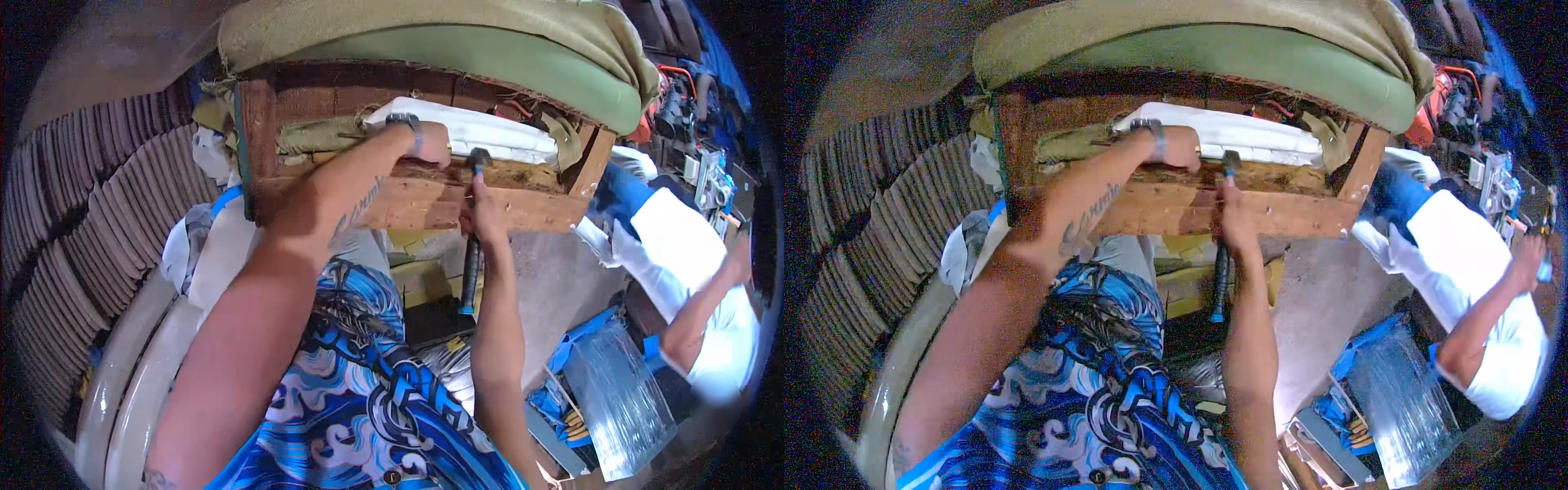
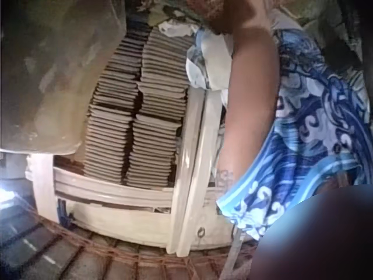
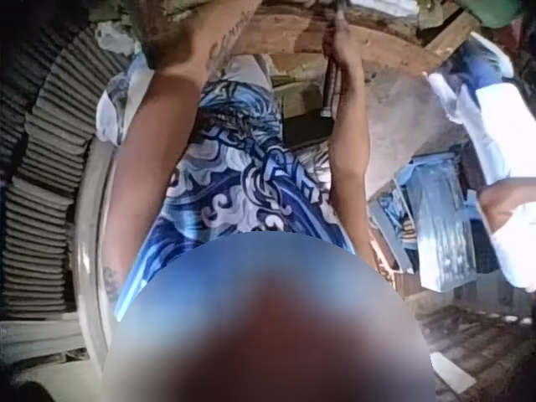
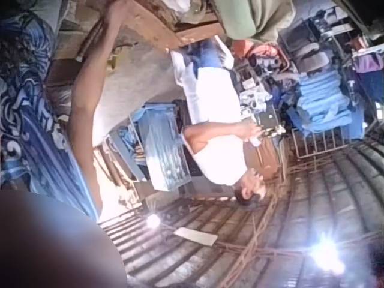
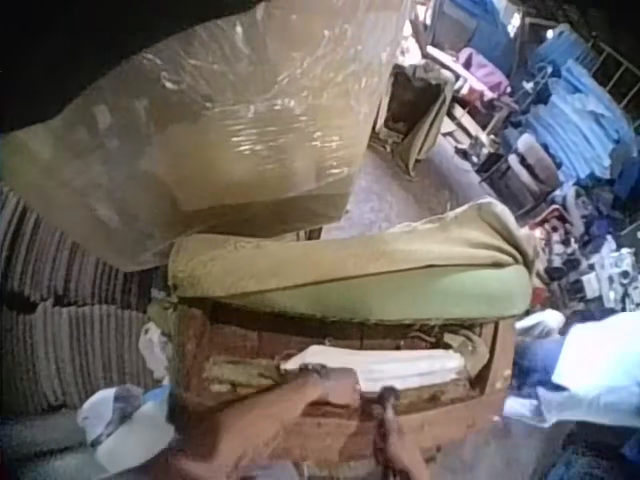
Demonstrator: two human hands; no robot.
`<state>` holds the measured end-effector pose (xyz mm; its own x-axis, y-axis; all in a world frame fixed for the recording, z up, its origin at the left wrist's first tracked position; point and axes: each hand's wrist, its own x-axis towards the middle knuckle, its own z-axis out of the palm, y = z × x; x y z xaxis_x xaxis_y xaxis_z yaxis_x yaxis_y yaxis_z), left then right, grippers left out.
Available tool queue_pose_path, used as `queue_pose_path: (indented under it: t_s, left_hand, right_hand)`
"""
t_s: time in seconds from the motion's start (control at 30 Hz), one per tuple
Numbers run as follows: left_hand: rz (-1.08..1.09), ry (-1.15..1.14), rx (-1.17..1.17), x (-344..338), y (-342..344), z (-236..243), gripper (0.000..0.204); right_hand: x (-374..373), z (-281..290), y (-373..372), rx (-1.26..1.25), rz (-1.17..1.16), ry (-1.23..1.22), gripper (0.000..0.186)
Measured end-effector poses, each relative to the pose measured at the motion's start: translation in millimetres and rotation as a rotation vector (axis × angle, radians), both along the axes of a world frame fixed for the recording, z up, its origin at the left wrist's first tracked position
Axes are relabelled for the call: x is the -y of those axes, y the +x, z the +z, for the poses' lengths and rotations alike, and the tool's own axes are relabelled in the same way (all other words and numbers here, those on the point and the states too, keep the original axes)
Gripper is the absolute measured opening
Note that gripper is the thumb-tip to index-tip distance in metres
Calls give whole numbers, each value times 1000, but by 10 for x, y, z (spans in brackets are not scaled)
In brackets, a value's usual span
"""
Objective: The recorder is seen removing old upholstery and securing components onto a wooden furniture frame using a hammer and prying tools.
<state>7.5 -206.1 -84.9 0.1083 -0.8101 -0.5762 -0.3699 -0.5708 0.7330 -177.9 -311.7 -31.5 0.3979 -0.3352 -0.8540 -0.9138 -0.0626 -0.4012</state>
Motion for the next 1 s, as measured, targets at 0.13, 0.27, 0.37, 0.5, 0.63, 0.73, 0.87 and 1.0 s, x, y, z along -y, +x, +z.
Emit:
queue_pose_path:
  t_s: [0.13, 0.27, 0.37, 0.5, 0.63, 0.73, 0.87, 1.0]
  left_hand:
    - [-227, 220, -228, -8, -72, -57, 30]
    - [192, -223, 309, -254, -320, 208, 25]
    - [218, -249, 255, -202, -472, 481, 20]
    - [236, -344, 253, -86, -479, 657, 17]
    - [261, -411, 262, -174, -378, 621, 20]
    - [339, -572, 262, -191, -374, 610, 21]
    - [336, -594, 253, -119, -397, 625, 20]
    - [304, -463, 238, -88, -418, 614, 20]
  right_hand:
    - [16, 203, -253, 263, -403, 337, 44]
    - [-170, 1, -355, 219, -239, -53, 43]
    - [-250, -257, -398, 333, 89, -373, 42]
    - [-218, -415, -439, 358, 109, -407, 36]
    - [-168, -431, -435, 381, -195, -129, 40]
    - [-161, -439, -434, 412, -180, -158, 39]
    - [-158, -424, -448, 385, -218, -107, 37]
    - [-166, -358, -428, 371, -239, -83, 37]
